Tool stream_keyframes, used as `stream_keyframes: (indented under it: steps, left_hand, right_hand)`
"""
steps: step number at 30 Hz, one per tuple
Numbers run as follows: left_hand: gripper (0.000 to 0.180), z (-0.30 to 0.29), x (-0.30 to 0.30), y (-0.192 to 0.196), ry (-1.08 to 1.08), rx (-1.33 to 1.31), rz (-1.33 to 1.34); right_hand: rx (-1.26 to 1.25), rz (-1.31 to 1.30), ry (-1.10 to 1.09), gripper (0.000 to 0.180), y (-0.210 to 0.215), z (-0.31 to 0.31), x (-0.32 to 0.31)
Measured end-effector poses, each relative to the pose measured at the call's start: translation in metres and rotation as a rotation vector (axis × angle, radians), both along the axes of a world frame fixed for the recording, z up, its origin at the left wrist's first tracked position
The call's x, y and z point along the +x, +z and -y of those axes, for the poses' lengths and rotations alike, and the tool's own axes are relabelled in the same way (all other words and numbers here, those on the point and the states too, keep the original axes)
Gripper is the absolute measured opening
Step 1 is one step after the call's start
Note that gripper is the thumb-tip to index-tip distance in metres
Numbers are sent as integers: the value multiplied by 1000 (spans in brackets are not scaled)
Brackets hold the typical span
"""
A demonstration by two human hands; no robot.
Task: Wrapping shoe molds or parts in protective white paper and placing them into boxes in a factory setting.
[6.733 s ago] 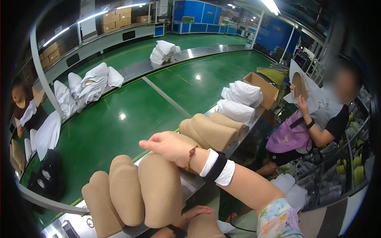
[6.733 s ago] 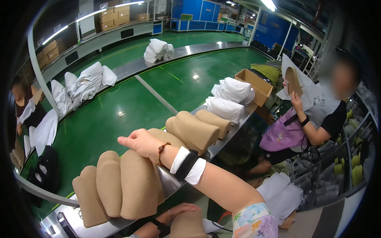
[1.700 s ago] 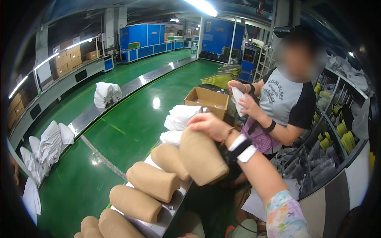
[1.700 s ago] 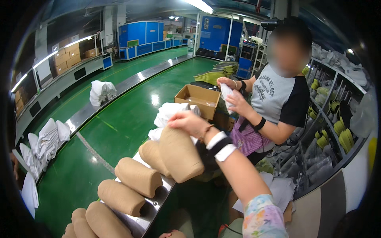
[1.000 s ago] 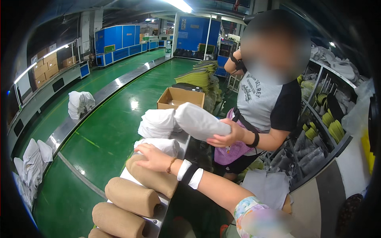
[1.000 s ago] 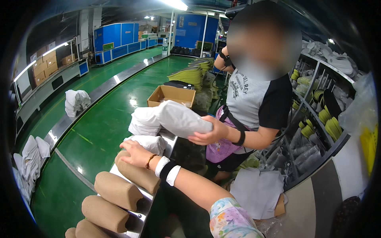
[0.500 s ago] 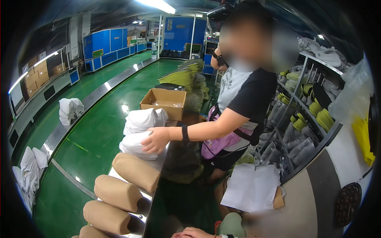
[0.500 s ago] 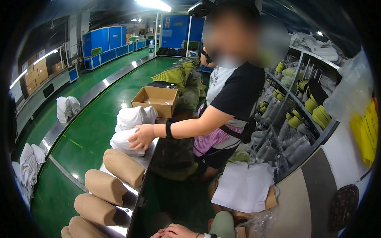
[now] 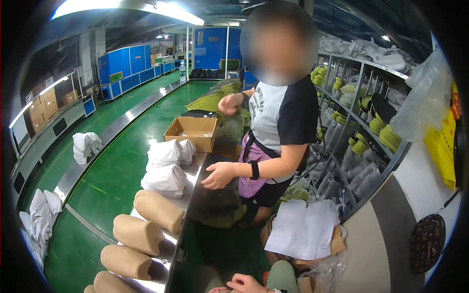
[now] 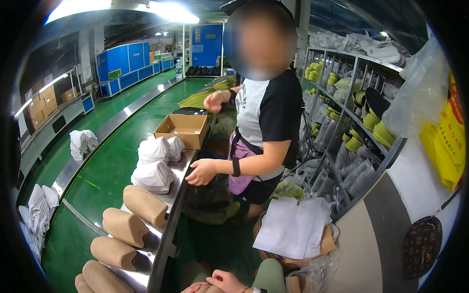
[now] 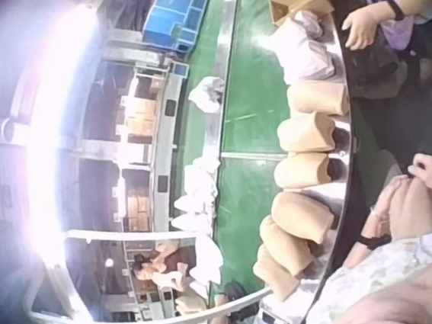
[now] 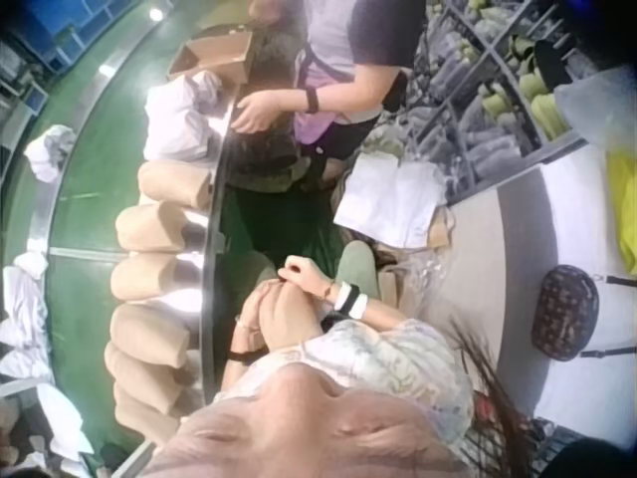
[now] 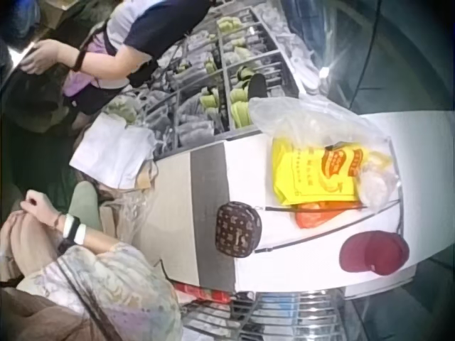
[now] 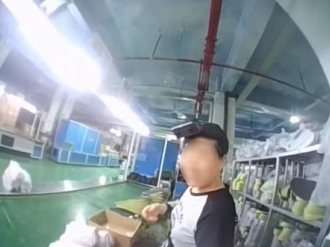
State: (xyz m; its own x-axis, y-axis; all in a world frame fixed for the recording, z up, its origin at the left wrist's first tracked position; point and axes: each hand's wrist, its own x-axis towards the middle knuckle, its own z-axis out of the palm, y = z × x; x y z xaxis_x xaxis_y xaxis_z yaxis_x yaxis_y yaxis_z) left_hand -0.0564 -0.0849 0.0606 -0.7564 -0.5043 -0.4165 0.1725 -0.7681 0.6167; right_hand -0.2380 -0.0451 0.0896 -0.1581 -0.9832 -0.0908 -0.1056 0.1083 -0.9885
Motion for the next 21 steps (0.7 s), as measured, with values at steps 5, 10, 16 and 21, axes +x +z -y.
stream_keyframes:
  steps: [5,10,16,21]
  left_hand:
    - [34,-9,6,20,76,45,-40]
    - [40,1,7,25,221,146,70]
    - [43,21,57,-60,472,273,-28]
    - [38,15,64,-69,513,414,16]
  right_hand:
    - [-8,152,-16,10,-15,-14,13]
    - [80,180,-156,13,13,-18,16]
    - [302,327,83,12,-8,8,5]
    - [-24,301,16,14,97,79,-46]
